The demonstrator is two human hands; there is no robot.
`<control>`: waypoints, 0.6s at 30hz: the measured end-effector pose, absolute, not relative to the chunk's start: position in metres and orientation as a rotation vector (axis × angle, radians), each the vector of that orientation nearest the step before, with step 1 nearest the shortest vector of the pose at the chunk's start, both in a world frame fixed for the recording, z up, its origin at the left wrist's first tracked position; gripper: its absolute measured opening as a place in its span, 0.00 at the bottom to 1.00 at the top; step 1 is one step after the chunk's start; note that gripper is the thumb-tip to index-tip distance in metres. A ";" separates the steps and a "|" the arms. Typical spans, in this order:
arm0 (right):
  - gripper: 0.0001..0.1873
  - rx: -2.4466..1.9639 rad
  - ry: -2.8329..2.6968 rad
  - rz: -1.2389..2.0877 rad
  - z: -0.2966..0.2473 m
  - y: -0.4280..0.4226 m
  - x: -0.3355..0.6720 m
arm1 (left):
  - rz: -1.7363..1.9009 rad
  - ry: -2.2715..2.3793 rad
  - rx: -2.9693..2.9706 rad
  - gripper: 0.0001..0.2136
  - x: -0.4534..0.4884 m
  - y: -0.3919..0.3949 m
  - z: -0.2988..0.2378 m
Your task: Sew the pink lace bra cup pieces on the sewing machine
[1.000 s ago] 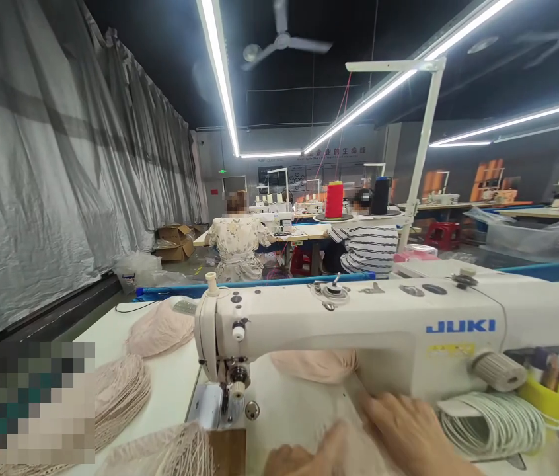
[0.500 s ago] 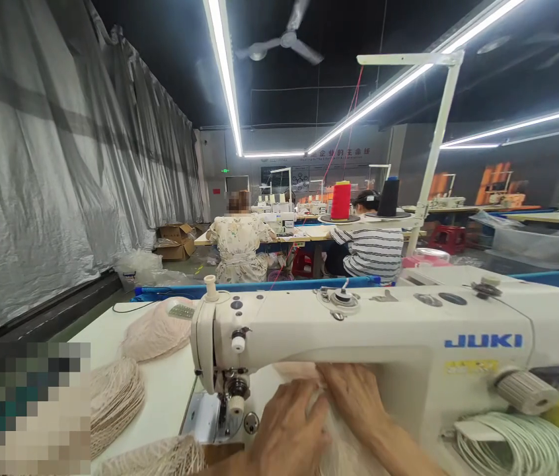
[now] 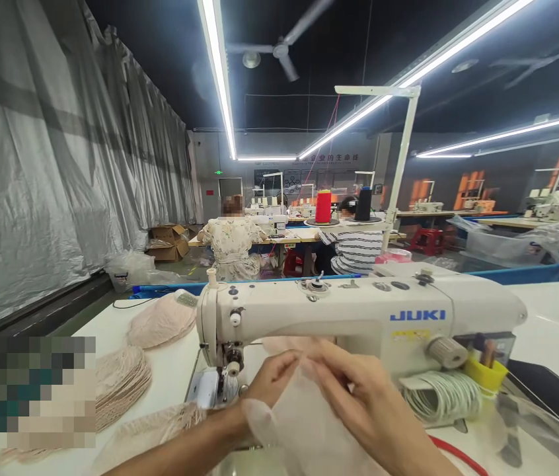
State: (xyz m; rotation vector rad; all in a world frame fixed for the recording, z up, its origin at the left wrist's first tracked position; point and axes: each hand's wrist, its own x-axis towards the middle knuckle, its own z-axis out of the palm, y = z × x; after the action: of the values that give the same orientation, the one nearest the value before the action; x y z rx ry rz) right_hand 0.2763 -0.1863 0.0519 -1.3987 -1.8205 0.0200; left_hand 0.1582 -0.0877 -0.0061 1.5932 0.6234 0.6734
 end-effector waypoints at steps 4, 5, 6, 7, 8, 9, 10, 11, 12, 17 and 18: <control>0.20 -1.518 -1.934 -0.073 0.043 -0.187 0.260 | 0.527 0.330 1.274 0.41 0.096 -0.136 0.008; 0.21 -1.526 -1.938 -0.099 0.039 -0.189 0.253 | 0.525 0.307 1.289 0.41 0.081 -0.146 0.012; 0.22 -1.531 -1.952 -0.123 0.036 -0.192 0.243 | 0.555 0.325 1.372 0.39 0.067 -0.155 0.016; 0.23 -1.532 -1.974 -0.140 0.033 -0.195 0.233 | 0.587 0.368 1.493 0.35 0.056 -0.162 0.020; 0.23 -1.523 -2.003 -0.148 0.032 -0.198 0.223 | 0.606 0.425 1.606 0.31 0.047 -0.169 0.022; 0.22 -1.510 -2.036 -0.145 0.031 -0.201 0.213 | 0.632 0.492 1.673 0.28 0.041 -0.174 0.024; 0.20 -1.497 -2.068 -0.130 0.032 -0.203 0.205 | 0.662 0.562 1.691 0.25 0.037 -0.178 0.024; 0.19 -1.492 -2.094 -0.105 0.033 -0.205 0.197 | 0.687 0.621 1.669 0.21 0.035 -0.181 0.023; 0.18 -1.496 -2.107 -0.072 0.034 -0.206 0.191 | 0.696 0.666 1.623 0.17 0.032 -0.183 0.022; 0.23 -1.523 -2.091 0.244 0.037 -0.212 0.177 | 0.415 0.628 1.468 0.10 0.008 -0.187 0.010; 0.22 -1.514 -2.081 0.309 0.037 -0.213 0.174 | 0.352 0.606 1.460 0.10 0.001 -0.187 0.009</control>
State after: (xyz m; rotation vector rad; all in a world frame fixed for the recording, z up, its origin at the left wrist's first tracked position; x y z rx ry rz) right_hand 0.1745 -0.2134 0.0368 -1.5140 -2.0813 0.3092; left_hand 0.0009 -0.1871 0.0088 1.4601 0.6062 0.3522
